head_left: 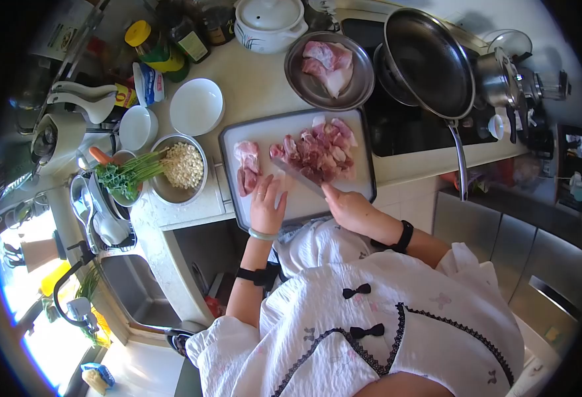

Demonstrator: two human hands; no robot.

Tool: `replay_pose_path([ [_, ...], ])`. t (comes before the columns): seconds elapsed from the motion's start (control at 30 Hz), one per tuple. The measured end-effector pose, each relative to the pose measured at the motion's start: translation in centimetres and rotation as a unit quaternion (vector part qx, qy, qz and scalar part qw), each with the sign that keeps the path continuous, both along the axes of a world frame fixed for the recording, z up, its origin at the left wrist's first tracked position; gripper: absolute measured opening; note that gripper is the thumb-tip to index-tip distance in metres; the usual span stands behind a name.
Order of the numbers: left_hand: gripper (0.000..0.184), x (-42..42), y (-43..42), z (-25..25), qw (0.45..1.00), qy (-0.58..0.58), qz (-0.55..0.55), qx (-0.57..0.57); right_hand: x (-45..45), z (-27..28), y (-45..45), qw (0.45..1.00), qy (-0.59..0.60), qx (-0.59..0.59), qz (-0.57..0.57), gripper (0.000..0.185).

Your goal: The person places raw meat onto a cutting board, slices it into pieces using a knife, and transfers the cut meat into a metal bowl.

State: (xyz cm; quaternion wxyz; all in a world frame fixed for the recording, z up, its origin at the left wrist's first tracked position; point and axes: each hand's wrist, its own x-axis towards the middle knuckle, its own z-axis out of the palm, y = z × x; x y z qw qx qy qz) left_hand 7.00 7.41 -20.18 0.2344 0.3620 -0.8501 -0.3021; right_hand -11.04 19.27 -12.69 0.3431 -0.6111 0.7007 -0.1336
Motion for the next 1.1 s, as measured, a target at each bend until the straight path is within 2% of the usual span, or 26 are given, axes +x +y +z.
replay_pose_path([
  [0.03,0.033,-0.2,-0.3,0.2,0.999,0.007,-0.033,-0.032,0.4,0.0,-0.2,1.000,0.001,0.002,0.001,0.034],
  [0.13,0.023,-0.5,-0.6,-0.7,0.998,0.026,-0.046,-0.028,0.9,-0.5,-0.2,0.999,-0.001,0.048,0.016,0.035],
  [0.23,0.020,-0.6,-0.5,-1.0,0.997,0.036,-0.046,-0.040,1.3,-1.5,0.5,0.999,0.015,0.045,0.018,0.032],
  [0.33,0.019,-1.0,-0.5,-0.9,0.998,0.034,-0.037,-0.029,2.5,-2.4,-0.5,0.999,0.017,0.014,-0.027,0.031],
  [0.4,0.019,-0.9,-0.6,-1.0,0.998,0.040,-0.042,-0.022,3.5,-3.9,-3.3,0.997,0.021,-0.050,-0.053,0.033],
  [0.5,0.019,-0.7,-0.8,-1.1,0.997,0.045,-0.058,-0.009,4.2,-4.2,-5.9,0.997,0.021,-0.032,-0.062,0.033],
  [0.53,0.019,-0.8,-0.9,-1.1,0.996,0.046,-0.070,0.001,4.1,-3.9,-5.6,0.997,0.024,-0.035,-0.069,0.033],
  [0.6,0.018,-0.8,-1.2,-1.0,0.997,0.030,-0.074,0.000,3.5,-3.3,-5.0,0.998,0.039,0.041,-0.033,0.027],
  [0.73,0.017,-0.8,-1.5,-1.9,0.999,0.013,-0.044,0.001,2.6,-2.5,-0.2,0.998,0.038,0.036,-0.020,0.025],
  [0.83,0.017,-1.1,-0.9,-1.5,0.999,-0.016,-0.041,-0.012,2.6,-3.1,1.1,0.996,0.081,-0.026,-0.008,0.024],
  [0.87,0.017,-1.2,-0.4,-1.8,0.999,-0.017,-0.046,-0.016,2.7,-3.2,0.5,0.998,0.066,-0.004,-0.004,0.028],
  [0.93,0.019,-1.0,0.9,-2.7,0.985,-0.065,-0.147,0.059,3.4,-3.5,-1.2,0.999,0.047,0.012,-0.011,0.032],
  [1.0,0.019,-1.1,0.8,-2.5,0.982,-0.060,-0.170,0.047,3.7,-4.5,-3.1,0.995,0.036,-0.081,-0.046,0.033],
  [1.03,0.020,-1.2,0.4,-2.3,0.980,-0.053,-0.187,0.046,3.5,-4.1,-3.2,0.993,0.036,-0.091,-0.061,0.033],
  [1.07,0.020,-1.1,-0.3,-2.0,0.981,-0.009,-0.164,0.103,2.8,-3.5,-2.8,0.997,0.019,-0.060,-0.047,0.032],
  [1.1,0.020,-1.0,-1.1,-1.4,0.980,-0.009,-0.179,0.090,2.0,-3.1,-2.3,0.999,0.004,-0.030,-0.032,0.031],
])
